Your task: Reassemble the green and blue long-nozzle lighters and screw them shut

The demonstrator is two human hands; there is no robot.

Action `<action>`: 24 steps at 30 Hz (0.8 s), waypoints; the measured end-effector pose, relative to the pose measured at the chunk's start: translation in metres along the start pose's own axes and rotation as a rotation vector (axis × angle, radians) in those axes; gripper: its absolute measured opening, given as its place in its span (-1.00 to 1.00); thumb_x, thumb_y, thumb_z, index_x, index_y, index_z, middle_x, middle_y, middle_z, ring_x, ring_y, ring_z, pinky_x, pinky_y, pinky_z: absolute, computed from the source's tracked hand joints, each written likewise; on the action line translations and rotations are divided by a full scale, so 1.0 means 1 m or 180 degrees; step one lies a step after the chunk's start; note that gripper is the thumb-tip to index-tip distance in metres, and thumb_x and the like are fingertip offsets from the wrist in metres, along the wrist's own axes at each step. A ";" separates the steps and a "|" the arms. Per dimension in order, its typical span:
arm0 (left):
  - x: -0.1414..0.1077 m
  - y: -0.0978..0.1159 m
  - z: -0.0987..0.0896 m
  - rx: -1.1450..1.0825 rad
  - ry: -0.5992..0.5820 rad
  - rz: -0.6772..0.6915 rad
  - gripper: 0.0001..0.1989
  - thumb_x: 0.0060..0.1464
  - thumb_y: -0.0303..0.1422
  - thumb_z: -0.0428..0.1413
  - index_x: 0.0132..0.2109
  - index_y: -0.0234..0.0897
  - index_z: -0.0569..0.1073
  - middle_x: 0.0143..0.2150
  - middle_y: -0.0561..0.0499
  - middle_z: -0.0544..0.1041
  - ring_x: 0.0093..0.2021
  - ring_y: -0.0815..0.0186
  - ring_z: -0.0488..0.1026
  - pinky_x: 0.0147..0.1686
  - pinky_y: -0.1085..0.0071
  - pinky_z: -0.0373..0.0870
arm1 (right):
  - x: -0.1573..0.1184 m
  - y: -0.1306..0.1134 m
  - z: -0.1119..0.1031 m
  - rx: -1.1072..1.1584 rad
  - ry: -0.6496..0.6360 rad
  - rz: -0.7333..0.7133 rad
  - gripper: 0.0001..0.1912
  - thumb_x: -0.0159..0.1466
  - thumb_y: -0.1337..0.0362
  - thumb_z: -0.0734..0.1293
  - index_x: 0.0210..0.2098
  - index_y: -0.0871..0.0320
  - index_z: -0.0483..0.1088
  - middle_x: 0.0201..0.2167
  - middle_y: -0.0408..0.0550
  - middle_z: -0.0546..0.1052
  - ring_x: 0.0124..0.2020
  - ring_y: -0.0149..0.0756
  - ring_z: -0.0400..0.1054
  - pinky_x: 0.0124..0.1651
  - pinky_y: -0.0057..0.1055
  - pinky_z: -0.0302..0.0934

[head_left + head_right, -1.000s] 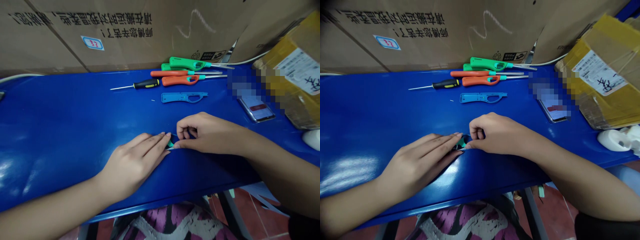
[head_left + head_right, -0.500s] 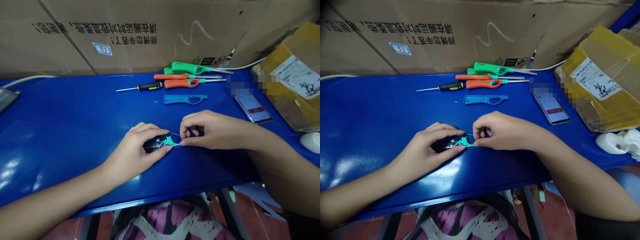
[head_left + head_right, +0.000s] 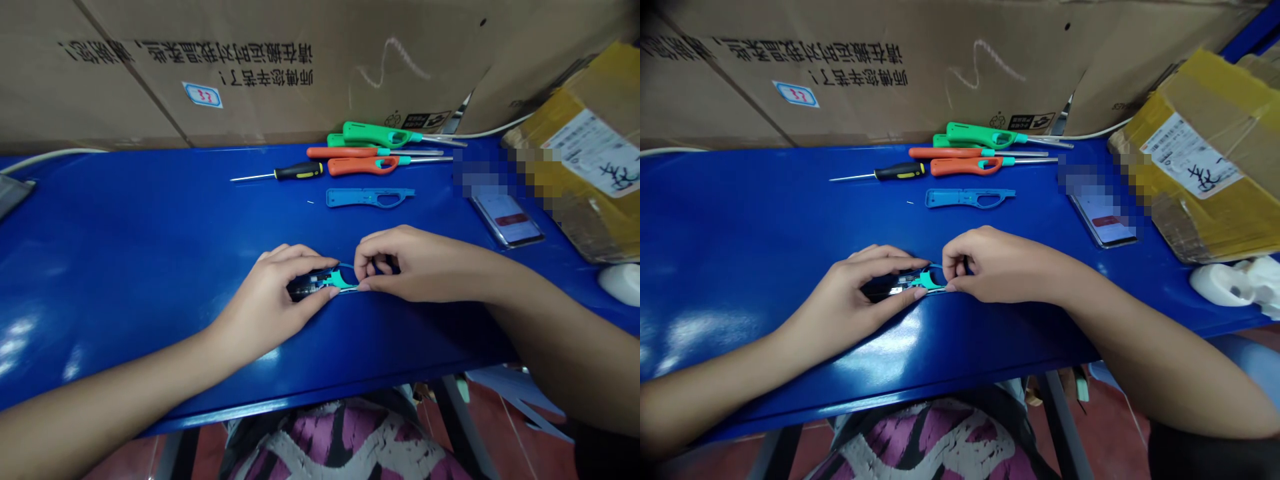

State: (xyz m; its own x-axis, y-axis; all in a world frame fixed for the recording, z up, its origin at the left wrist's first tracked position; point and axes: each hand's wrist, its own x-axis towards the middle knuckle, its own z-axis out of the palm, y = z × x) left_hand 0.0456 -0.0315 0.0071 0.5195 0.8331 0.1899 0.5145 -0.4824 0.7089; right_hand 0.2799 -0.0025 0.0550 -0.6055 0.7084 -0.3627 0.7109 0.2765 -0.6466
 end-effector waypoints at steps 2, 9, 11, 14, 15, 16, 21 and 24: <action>0.000 0.000 0.000 0.0002 0.0020 -0.0001 -0.74 0.17 -0.39 0.27 0.02 -0.22 0.59 -0.07 -0.04 0.63 -0.07 0.21 0.55 -0.01 0.17 0.41 | 0.000 0.000 0.001 -0.0018 0.0020 -0.0029 -0.92 0.24 0.33 0.34 -0.36 0.09 0.51 -0.45 -0.23 0.48 -0.44 -0.42 0.25 -0.40 -0.45 0.12; 0.000 -0.001 0.001 0.0008 0.0077 -0.0104 -0.74 0.17 -0.35 0.27 0.01 -0.21 0.59 -0.06 -0.04 0.63 -0.06 0.17 0.54 -0.01 0.18 0.41 | 0.000 0.004 -0.003 -0.0050 0.0198 -0.0088 -0.93 0.22 0.24 0.40 -0.31 0.09 0.50 -0.43 -0.22 0.48 -0.42 -0.41 0.28 -0.38 -0.45 0.15; 0.000 -0.003 0.000 0.0007 0.0123 -0.0083 -0.74 0.17 -0.34 0.26 0.02 -0.20 0.59 -0.05 -0.03 0.63 -0.06 0.18 0.54 0.00 0.19 0.41 | -0.003 0.007 -0.010 -0.0065 0.0301 -0.0089 -0.86 0.23 0.18 0.40 -0.28 0.10 0.50 -0.41 -0.19 0.50 -0.40 -0.39 0.32 -0.37 -0.43 0.17; 0.001 -0.008 -0.002 0.0038 0.0164 -0.0090 -0.73 0.17 -0.29 0.27 0.02 -0.19 0.59 -0.04 -0.02 0.63 -0.05 0.18 0.54 0.01 0.21 0.40 | -0.009 0.011 -0.020 -0.0340 0.0409 -0.0135 -0.84 0.26 0.15 0.37 -0.28 0.09 0.52 -0.34 -0.14 0.56 -0.33 -0.33 0.37 -0.30 -0.40 0.20; 0.002 -0.009 -0.004 0.0052 0.0163 -0.0101 -0.73 0.18 -0.28 0.27 0.02 -0.18 0.59 -0.03 -0.01 0.63 -0.04 0.18 0.54 0.02 0.21 0.40 | -0.010 0.012 -0.021 -0.0449 0.0390 -0.0122 -0.83 0.27 0.14 0.35 -0.28 0.08 0.53 -0.31 -0.13 0.57 -0.31 -0.31 0.39 -0.29 -0.39 0.20; 0.002 -0.010 -0.005 0.0068 0.0163 -0.0108 -0.73 0.17 -0.27 0.27 0.02 -0.17 0.60 -0.03 -0.01 0.63 -0.04 0.19 0.54 0.02 0.21 0.40 | -0.010 0.014 -0.022 -0.0545 0.0351 -0.0099 -0.82 0.28 0.13 0.35 -0.27 0.08 0.54 -0.29 -0.12 0.58 -0.29 -0.30 0.40 -0.29 -0.38 0.21; 0.006 -0.018 -0.013 0.0212 0.0152 -0.0105 -0.73 0.17 -0.22 0.27 0.01 -0.15 0.61 -0.05 0.00 0.63 -0.07 0.19 0.53 -0.02 0.22 0.40 | -0.001 0.017 -0.017 -0.0638 0.0259 0.0020 -0.84 0.30 0.19 0.34 -0.33 0.11 0.51 -0.32 -0.10 0.57 -0.32 -0.30 0.40 -0.29 -0.38 0.21; 0.009 -0.023 -0.017 0.0227 0.0048 -0.0095 -0.73 0.18 -0.20 0.26 0.01 -0.13 0.61 -0.04 0.00 0.62 -0.05 0.19 0.53 0.01 0.21 0.40 | 0.002 0.018 -0.013 -0.0626 0.0337 -0.0097 -0.85 0.32 0.27 0.31 -0.35 0.13 0.49 -0.33 -0.09 0.55 -0.33 -0.31 0.37 -0.28 -0.38 0.19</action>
State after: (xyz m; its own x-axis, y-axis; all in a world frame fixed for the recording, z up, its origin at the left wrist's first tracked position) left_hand 0.0267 -0.0082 0.0038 0.4930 0.8512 0.1801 0.5772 -0.4749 0.6643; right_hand 0.2963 0.0130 0.0512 -0.5942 0.7591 -0.2658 0.7552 0.4128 -0.5092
